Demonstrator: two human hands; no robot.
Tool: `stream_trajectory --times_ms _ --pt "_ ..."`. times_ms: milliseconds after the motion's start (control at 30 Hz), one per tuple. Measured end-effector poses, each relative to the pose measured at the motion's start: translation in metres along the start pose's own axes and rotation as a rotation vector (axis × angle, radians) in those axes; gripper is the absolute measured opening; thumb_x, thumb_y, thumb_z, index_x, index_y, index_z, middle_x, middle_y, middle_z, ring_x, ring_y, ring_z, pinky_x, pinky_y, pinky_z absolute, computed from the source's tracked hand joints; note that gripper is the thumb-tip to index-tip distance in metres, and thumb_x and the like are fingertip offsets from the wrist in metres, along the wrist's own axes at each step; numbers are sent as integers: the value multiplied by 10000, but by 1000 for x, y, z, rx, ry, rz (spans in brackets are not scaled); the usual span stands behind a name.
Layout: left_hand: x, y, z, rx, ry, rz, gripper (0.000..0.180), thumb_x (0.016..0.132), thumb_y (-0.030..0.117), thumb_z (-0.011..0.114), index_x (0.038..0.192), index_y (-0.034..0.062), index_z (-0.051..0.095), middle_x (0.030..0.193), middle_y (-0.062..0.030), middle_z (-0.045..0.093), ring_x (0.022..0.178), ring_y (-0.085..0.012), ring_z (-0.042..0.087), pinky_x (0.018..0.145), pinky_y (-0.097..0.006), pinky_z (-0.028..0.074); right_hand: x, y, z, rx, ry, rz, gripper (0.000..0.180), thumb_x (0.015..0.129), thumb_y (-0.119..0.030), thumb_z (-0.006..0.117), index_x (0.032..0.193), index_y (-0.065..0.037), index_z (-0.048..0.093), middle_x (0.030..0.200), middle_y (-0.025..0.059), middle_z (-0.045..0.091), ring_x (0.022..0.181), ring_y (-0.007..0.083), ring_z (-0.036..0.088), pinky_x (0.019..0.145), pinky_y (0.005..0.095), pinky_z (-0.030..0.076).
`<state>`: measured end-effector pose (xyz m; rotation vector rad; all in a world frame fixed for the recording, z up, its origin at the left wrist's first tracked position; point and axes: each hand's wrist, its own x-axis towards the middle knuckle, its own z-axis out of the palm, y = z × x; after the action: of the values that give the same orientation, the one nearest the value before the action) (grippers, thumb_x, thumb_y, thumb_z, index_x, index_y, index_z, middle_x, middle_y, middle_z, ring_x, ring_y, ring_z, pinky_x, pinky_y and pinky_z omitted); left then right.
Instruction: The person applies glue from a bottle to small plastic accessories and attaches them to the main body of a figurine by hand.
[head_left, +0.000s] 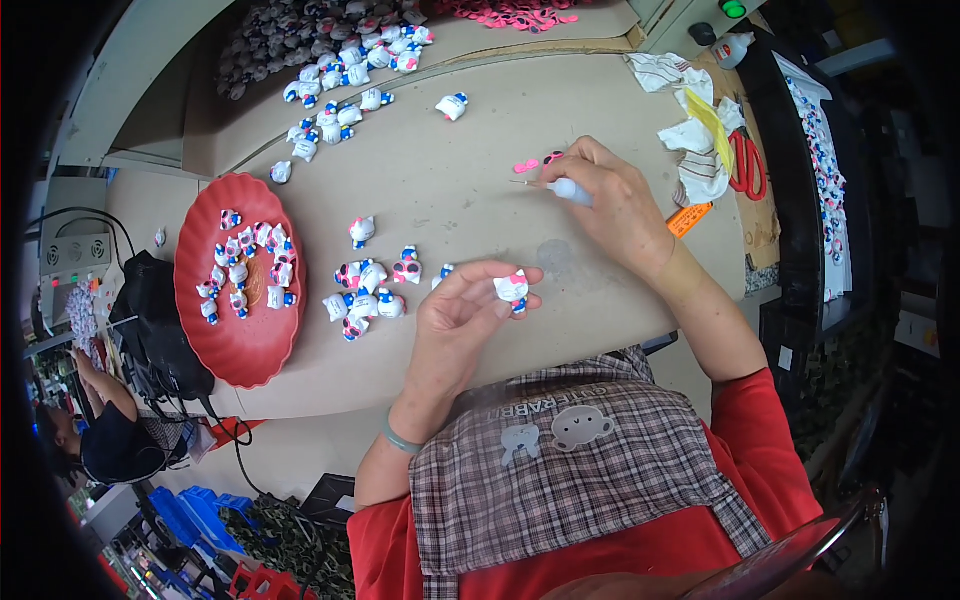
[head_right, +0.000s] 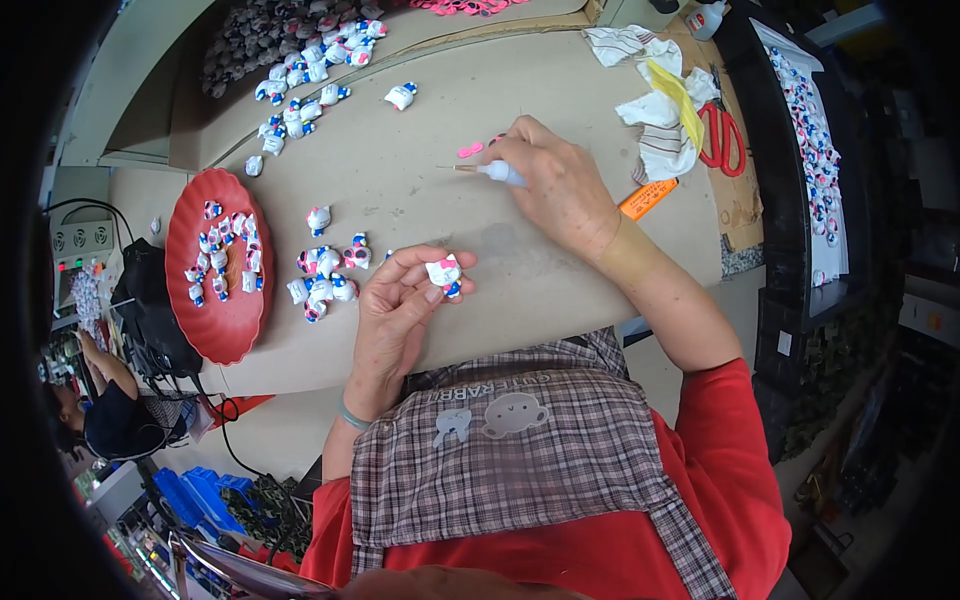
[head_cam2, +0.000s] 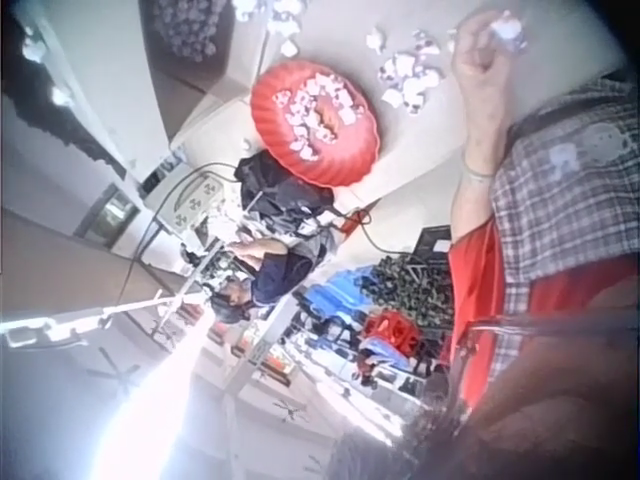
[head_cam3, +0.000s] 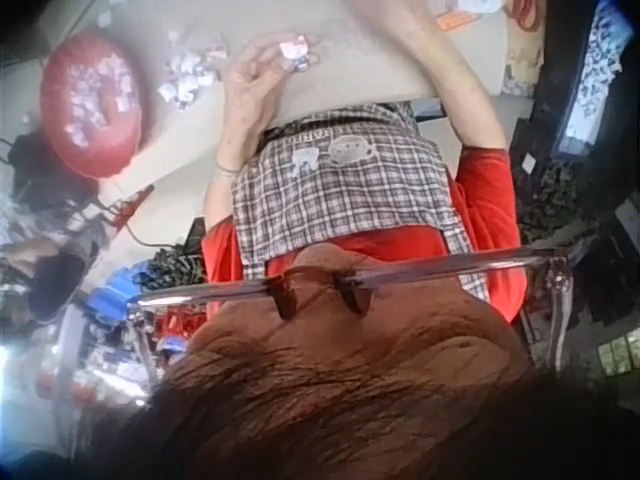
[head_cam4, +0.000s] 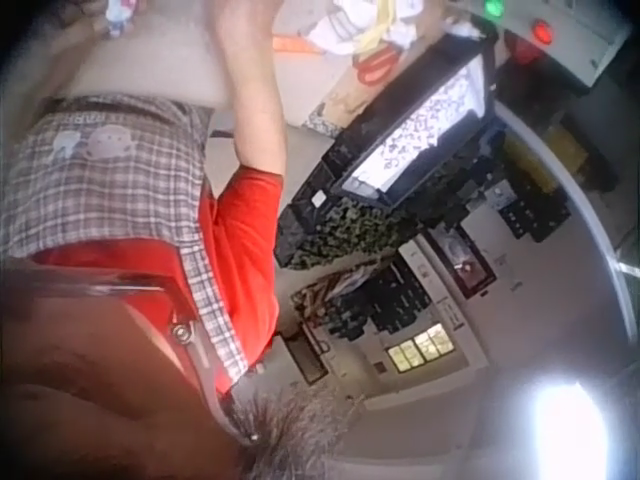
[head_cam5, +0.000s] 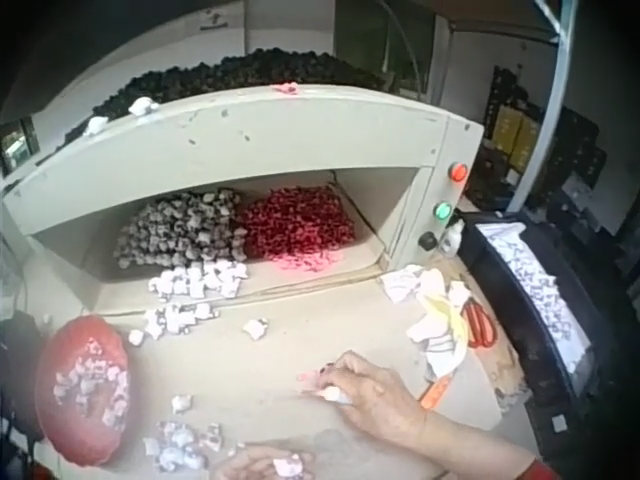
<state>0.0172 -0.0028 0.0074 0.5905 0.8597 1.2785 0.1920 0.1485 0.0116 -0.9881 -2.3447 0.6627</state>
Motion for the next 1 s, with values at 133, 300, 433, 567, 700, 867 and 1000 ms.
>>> stream_trajectory --times_ms 133,300,433,567,700,867,1000 --pt "0 -2 0 4 -3 2 276 871 -12 557 1146 -4 538 1145 -218 602 947 -225 636 833 -329 501 7 5 2 -76 -17 -43 212 720 11 635 921 -56 641 893 79 574 781 293 618 668 391 515" --pt "-2 -1 2 16 -4 -10 274 875 -5 555 1149 -4 535 1145 -219 602 950 -223 635 834 -328 501 13 4 0 -137 -35 -106 206 719 5 640 917 -52 641 889 81 567 759 291 607 659 378 513" --pt "-2 2 2 3 -35 -1 280 885 -39 517 1160 6 532 1141 -173 614 960 -200 627 823 -302 490 10 -3 -8 403 -63 54 99 808 -38 633 907 -31 635 904 58 605 755 192 631 638 300 519" --pt "-2 4 2 2 -27 0 279 885 -33 519 1162 3 529 1141 -174 614 961 -198 626 824 -303 489 -2 -11 -14 999 -236 506 86 846 -49 627 923 -13 640 910 78 640 749 140 637 662 254 539" --pt "0 5 4 13 -19 -2 271 888 -20 522 1158 -3 527 1144 -172 614 967 -198 624 821 -301 489 -13 -5 -8 1050 -184 545 160 839 -42 638 983 27 640 878 115 655 747 159 664 712 272 548" --pt "0 4 3 8 -5 12 292 889 -24 514 1180 -6 524 1147 -168 616 969 -198 624 821 -301 489 -23 -11 -8 1096 -164 534 228 806 -9 657 1030 31 639 895 121 665 774 172 676 759 274 543" --pt "3 2 2 4 3 41 322 880 -43 510 1199 -6 538 1221 -170 575 975 -201 627 825 -307 492 -33 -15 -9 960 -242 490 217 804 -4 660 1019 18 646 900 109 668 789 167 675 750 276 545"
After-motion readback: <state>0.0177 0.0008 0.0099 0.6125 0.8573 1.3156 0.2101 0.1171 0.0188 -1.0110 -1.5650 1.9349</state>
